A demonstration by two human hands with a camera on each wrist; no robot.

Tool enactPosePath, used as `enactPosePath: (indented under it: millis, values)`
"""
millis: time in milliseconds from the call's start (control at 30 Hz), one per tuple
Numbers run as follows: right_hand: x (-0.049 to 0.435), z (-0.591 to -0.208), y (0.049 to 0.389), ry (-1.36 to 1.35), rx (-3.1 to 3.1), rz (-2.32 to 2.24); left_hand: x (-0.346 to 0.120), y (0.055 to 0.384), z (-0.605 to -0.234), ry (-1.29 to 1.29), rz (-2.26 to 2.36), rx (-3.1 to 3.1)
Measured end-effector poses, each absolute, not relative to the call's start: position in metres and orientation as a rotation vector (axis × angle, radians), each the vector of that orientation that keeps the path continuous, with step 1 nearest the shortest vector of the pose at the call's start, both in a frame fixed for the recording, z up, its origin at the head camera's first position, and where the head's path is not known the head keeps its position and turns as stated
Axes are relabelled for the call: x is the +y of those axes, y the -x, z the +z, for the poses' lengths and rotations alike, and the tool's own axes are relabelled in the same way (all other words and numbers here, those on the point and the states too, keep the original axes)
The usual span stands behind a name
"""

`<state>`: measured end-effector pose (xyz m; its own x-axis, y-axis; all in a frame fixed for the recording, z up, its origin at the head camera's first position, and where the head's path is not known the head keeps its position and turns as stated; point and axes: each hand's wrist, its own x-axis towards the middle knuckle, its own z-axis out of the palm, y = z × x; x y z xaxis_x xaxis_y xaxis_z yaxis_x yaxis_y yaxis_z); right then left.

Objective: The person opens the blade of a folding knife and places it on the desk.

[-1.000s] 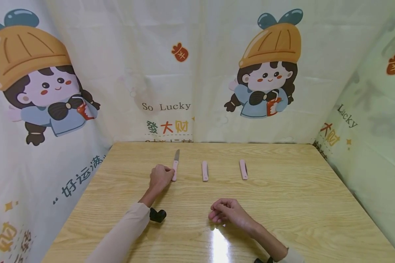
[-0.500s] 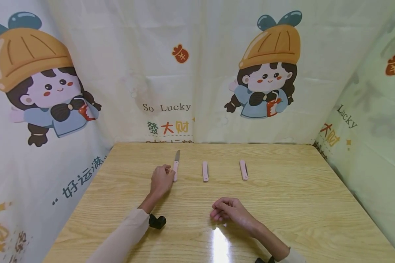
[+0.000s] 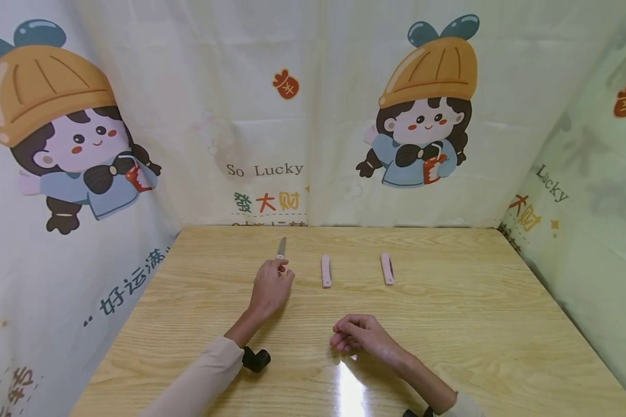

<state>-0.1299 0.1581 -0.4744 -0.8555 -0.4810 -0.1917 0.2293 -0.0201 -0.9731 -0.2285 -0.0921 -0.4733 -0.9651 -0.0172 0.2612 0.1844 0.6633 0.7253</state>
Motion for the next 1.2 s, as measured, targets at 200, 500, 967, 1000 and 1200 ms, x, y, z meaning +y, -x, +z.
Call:
enactPosePath:
  millis: [200, 500, 967, 1000, 1200]
  values:
    - [0.156, -0.476, 0.130, 0.260, 1.796, -1.910, -0.078, 0.230, -0.473, 0.402, -1.087, -2.753]
    - [0.153, -0.478, 0.129, 0.267, 1.783, -1.887, -0.070, 0.243, -0.486, 0.770, -1.019, -2.962]
    - [0.151, -0.478, 0.128, 0.251, 1.776, -1.880, -0.046, 0.271, -0.487, 0.841, -0.785, -3.135]
    - [0.151, -0.478, 0.128, 0.249, 1.776, -1.878, -0.045, 0.272, -0.487, 0.850, -0.775, -3.140]
    - [0.150, -0.477, 0.129, 0.252, 1.770, -1.883, -0.043, 0.277, -0.489, 0.910, -0.721, -3.164]
